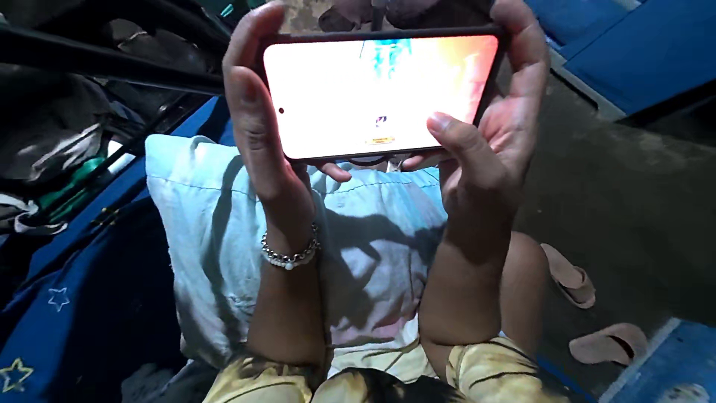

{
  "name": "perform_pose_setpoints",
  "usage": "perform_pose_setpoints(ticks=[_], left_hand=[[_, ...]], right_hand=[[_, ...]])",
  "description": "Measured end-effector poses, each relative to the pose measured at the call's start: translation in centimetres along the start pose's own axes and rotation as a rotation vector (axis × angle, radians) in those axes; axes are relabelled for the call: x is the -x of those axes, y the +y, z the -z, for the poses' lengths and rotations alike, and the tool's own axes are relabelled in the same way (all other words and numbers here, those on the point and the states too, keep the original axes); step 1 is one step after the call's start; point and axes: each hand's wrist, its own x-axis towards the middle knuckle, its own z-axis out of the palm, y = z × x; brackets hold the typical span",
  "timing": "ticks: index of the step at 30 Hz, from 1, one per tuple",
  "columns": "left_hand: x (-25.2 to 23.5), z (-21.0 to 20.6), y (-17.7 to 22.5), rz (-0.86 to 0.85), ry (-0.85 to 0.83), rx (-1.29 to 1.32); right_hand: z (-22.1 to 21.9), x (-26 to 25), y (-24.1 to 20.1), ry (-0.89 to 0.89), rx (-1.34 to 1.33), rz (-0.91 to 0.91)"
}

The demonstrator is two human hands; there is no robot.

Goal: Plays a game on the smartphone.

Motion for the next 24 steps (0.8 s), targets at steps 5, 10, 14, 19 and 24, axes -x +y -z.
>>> perform_pose_setpoints(ticks=[5, 10, 14, 19, 24], left_hand=[[-0.2, 0.5, -0.3, -0.013, -0.016, 0.013], [-0.2, 0.2, -0.2, 0.010, -0.022, 0.028], [0.7, 0.2, 0.6, 0.087, -0.065, -0.014], [0.8, 0.1, 0.6, 0.087, -0.049, -0.010], [1.0, 0.0, 0.7, 0.096, -0.007, -0.033]], right_hand=[[-0.3, 0.3, -0.1, 0.027, 0.007, 0.001], [-0.4, 0.4, -0.3, 0.043, 0.046, 0.032], [-0.2, 0.4, -0.5, 0.040, 0.040, 0.037], [-0.3, 0.5, -0.6, 0.030, 0.033, 0.018], [-0.3, 0.5, -0.5, 0.038, 0.023, 0.025]])
